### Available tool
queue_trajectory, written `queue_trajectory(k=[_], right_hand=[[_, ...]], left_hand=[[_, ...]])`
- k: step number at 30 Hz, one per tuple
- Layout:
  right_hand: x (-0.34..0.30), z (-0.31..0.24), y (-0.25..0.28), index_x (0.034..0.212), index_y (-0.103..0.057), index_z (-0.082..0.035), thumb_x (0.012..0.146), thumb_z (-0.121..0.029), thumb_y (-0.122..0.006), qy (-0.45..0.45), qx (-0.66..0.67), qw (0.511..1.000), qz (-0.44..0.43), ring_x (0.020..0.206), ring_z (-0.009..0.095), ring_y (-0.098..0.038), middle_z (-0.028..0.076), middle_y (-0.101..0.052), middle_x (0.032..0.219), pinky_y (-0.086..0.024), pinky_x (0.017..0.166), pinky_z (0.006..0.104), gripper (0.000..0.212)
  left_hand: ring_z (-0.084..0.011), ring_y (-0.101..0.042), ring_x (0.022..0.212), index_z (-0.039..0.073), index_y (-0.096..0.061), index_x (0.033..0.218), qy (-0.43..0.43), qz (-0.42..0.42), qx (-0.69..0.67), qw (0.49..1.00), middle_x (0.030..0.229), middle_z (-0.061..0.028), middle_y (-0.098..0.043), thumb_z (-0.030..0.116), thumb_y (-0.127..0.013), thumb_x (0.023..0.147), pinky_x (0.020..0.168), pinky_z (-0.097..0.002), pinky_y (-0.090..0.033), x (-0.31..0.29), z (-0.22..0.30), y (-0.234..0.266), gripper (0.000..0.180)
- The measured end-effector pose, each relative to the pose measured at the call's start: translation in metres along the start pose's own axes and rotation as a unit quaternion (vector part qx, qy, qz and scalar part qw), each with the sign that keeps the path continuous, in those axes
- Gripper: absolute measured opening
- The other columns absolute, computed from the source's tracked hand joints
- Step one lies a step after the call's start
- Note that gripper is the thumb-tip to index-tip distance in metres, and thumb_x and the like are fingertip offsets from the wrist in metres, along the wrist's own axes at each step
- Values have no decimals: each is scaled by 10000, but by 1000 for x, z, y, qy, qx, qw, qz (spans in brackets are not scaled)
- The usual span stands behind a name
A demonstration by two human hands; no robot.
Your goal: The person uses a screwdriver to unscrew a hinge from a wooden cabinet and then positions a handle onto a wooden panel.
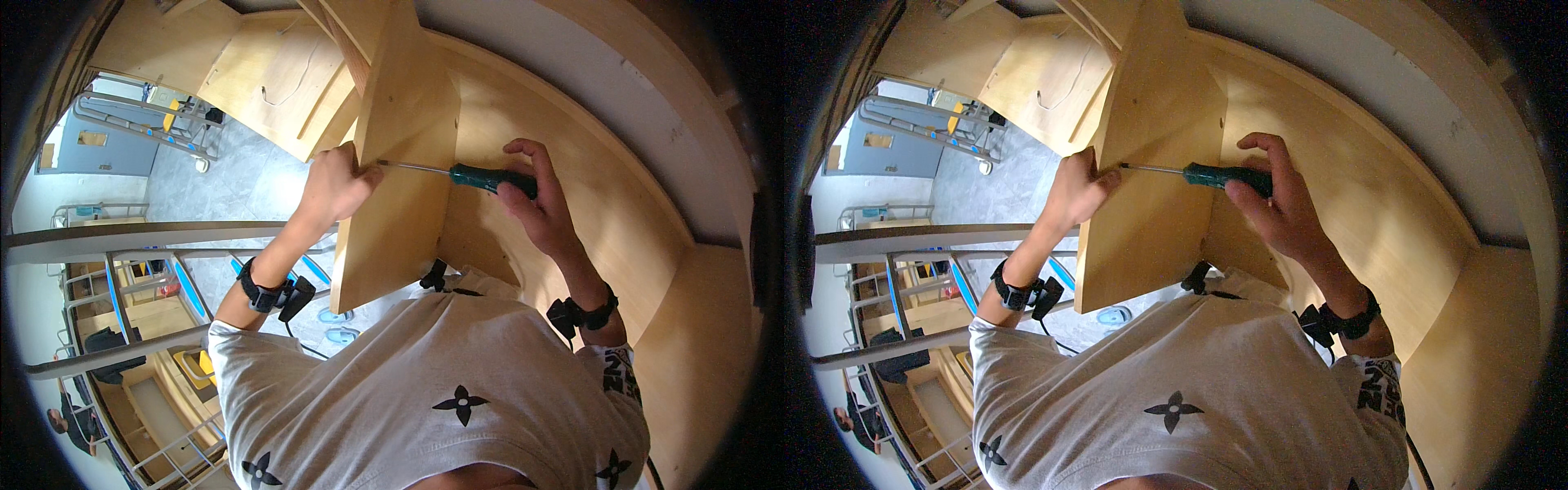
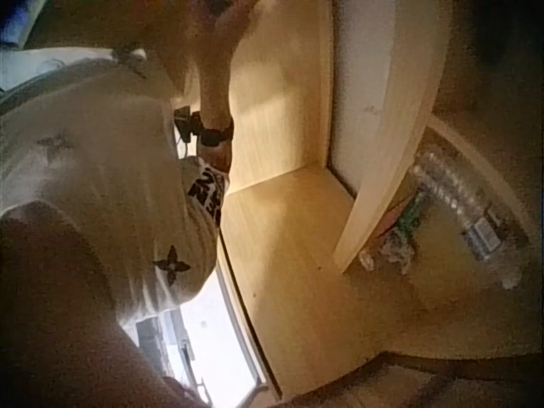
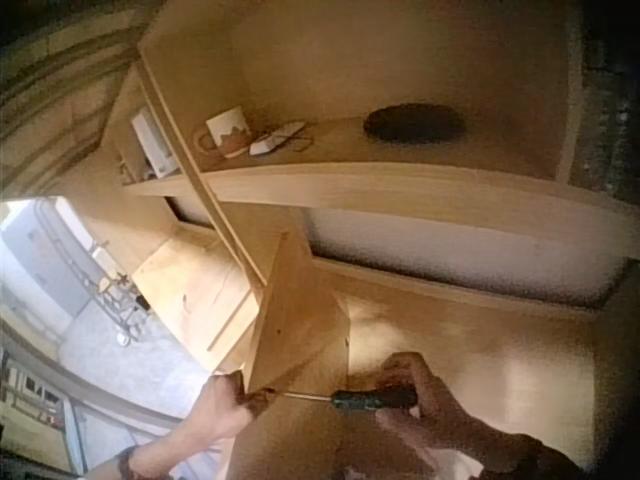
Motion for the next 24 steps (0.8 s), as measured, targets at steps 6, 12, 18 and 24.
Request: queue_trajectory(k=[6, 12, 18, 24], right_hand=[[-2, -2, 2, 1186, -417, -55, 810, -154, -641, 7, -14, 1000, 11, 665, 121, -509, 47, -538, 781, -391, 555, 254, 449], [-2, -6, 1, 1180, -436, -50, 805, -150, -641, 174, -73, 979, 78, 660, 133, -519, 70, -560, 800, -392, 551, 263, 439], [-4, -1, -2, 1191, -420, -44, 813, -106, -619, 179, -80, 977, 84, 688, 155, -534, 76, -528, 766, -422, 586, 294, 431], [-1, 2, -2, 1172, -423, -45, 826, -144, -641, 190, -89, 974, 86, 732, 208, -560, 124, -549, 825, -452, 622, 296, 420]], left_hand=[[-460, -585, 766, -105, -589, 771, -8, -10, -8, 1000, 726, -323, -579, 290, -620, 725, 689, -451, -469, 1, 0, -1, 400], [-458, -584, 750, -111, -580, 761, -37, 11, -24, 999, 710, -318, -575, 268, -624, 720, 673, -450, -465, 2, -7, -7, 384], [-450, -588, 728, -108, -568, 734, -41, 16, -36, 998, 698, -312, -574, 243, -618, 709, 657, -442, -465, 1, -6, -6, 356], [-446, -592, 726, -109, -566, 736, -4, -1, -28, 1000, 688, -308, -574, 259, -616, 707, 657, -444, -468, 0, -6, -4, 372]])
Point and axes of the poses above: each hand's wrist, its own x-axis towards the middle knuckle, its own y-axis out of the back of the hand, z = x × y, the point moved 2 cm from there along x, towards the middle knuckle
